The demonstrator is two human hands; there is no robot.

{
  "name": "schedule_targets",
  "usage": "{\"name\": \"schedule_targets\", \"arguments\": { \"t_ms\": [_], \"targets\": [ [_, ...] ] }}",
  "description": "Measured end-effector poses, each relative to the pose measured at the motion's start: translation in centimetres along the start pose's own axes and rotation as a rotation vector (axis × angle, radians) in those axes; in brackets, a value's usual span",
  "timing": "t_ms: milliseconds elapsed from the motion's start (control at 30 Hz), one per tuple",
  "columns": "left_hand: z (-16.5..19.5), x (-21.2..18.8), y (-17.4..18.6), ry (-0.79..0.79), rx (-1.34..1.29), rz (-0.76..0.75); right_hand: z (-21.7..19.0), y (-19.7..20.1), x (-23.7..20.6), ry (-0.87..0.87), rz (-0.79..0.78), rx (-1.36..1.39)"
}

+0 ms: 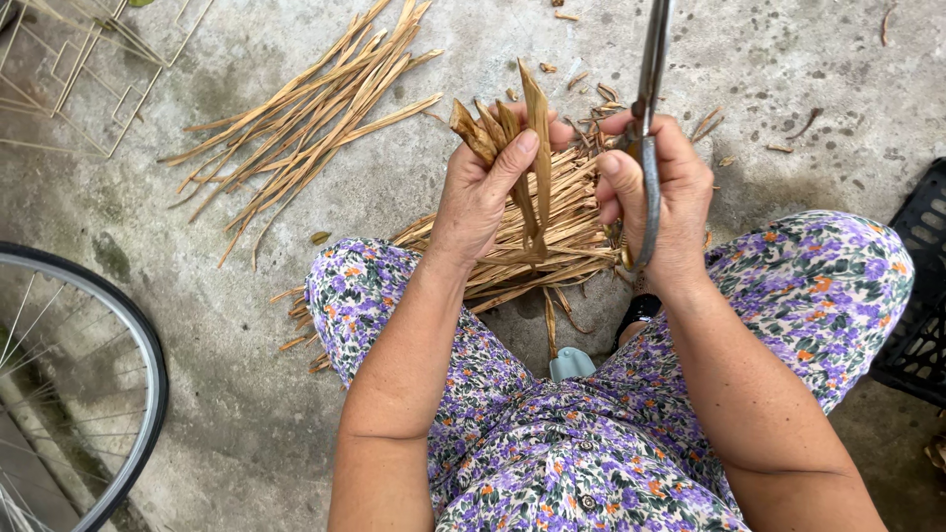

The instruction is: The person sits on the ground trimming dried palm-like leaves with scissors, cutting off dark edge portions and placing the trimmed strips into a pile while discarding scraps. They pick up leaves one at a time, cut along the length, and sort the usable strips from the waste.

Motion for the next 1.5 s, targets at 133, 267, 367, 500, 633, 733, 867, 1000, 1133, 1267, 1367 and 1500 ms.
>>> {"name": "schedule_targets", "arguments": {
  "t_ms": [133,267,367,500,633,733,867,1000,1133,1267,1367,1500],
  "targets": [
    [-0.1,0.1,0.2,0.007,-0.003,-0.037,-0.4,0.2,-0.2,0.002,0.0,-0.04],
    [-0.6,0.5,0.6,0.029,0.117,0.026,-0.5,0.1,-0.4,0.051,-0.022,-0.057],
    [-1.0,0.7,0.3,-0.012,0.382,0.088,-0.6,-0.4,-0.8,0.153,-0.054,-0.103],
    [-1.7,-0.1,-1.3,-0.077,0.787,0.072,-0.4,-1.0,-1.1,0.268,-0.135,-0.021],
    [-1.5,-1.1,-3.3,-0.279,1.027,-0.027,0.1,-0.8,-0.9,0.252,-0.098,0.032],
    [-1.7,-1.1,-3.7,-0.164,0.946,-0.049,0.3,-0.3,-0.5,0.192,-0.055,0.113],
    [-1.3,-0.8,-3.8,-0.016,0.557,-0.168,0.2,0.7,0.0,0.069,-0.04,0.197],
    [-0.9,-0.7,-3.1,0.031,0.363,-0.262,0.0,1.3,0.3,0.038,-0.037,0.223],
    [-1.7,-0.6,-2.0,0.132,0.239,-0.199,0.0,1.4,0.4,0.063,-0.037,0.237],
    [-2.0,-0.5,-1.9,0.115,0.26,-0.277,-0.3,1.5,0.2,0.118,-0.052,0.105],
    [-2.0,-0.4,-1.6,0.136,0.305,-0.286,-0.3,1.3,0.1,0.119,-0.085,0.101],
    [-1.7,-0.3,-1.5,0.145,0.199,-0.25,-0.3,1.1,0.1,0.118,-0.083,0.089]
  ]
}}
Point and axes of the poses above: each hand's wrist, its own x-axis towards the middle knuckle, its own y-axis out of the back of the hand, z = x × y, the point moved 4 cm from there along x, towards the middle knuckle, and after that the axes turned 5 degrees about -x, right-handed, at the moved point
